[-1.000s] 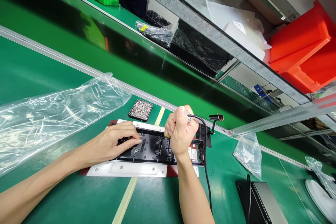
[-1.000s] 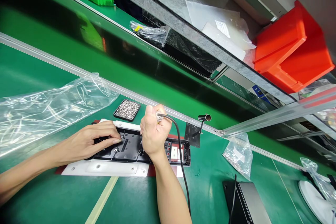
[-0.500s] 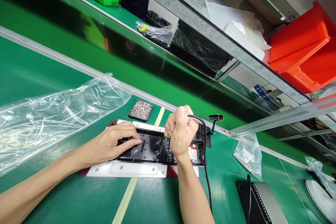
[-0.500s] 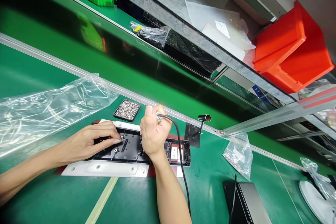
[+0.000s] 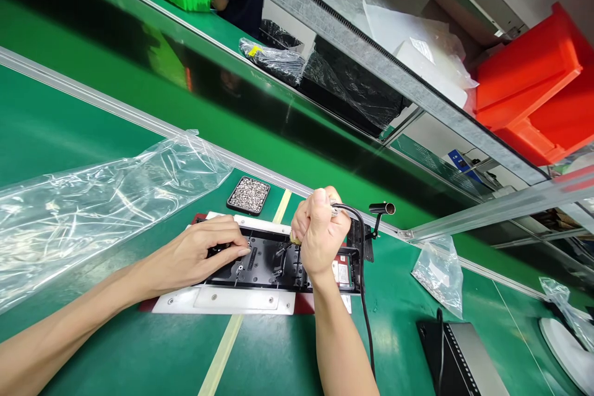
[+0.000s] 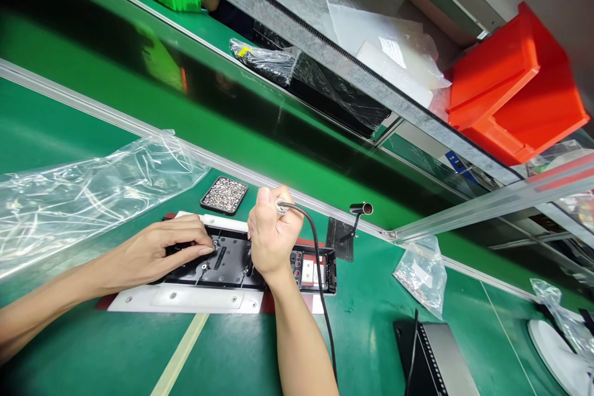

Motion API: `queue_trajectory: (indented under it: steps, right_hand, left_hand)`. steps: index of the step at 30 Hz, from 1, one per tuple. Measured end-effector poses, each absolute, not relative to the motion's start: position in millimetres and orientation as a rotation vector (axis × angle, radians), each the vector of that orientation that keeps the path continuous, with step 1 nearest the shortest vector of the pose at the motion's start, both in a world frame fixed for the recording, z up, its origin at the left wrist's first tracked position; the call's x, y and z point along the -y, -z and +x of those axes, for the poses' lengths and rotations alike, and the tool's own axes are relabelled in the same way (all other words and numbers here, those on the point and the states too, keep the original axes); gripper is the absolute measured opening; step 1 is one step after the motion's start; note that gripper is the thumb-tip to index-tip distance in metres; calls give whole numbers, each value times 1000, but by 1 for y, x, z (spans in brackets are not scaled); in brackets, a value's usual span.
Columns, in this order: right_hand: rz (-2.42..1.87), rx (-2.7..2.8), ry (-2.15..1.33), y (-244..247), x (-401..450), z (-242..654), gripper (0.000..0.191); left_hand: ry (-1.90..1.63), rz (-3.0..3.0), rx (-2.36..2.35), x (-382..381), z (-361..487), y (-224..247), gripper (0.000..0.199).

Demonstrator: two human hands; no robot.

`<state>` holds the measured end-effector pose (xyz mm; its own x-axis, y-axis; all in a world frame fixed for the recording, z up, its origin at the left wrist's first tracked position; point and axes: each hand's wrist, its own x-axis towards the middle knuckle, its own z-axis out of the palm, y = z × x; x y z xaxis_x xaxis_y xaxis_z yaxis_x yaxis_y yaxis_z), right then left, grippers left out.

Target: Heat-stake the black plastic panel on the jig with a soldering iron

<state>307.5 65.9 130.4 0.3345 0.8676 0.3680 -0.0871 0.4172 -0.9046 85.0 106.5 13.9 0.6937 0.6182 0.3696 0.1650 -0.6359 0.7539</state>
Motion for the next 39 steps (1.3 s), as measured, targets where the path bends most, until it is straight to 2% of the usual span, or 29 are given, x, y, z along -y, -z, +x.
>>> queue_trajectory:
  steps: [22, 39]
  right_hand:
    - [-933, 1043, -738, -128, -66, 308, 70]
    - [-855, 1012, -760, -128, -67, 308, 65]
  left_hand:
    - [-809, 2185, -604, -106, 85, -14, 37]
    - [-806, 2179, -595, -105, 83, -12, 36]
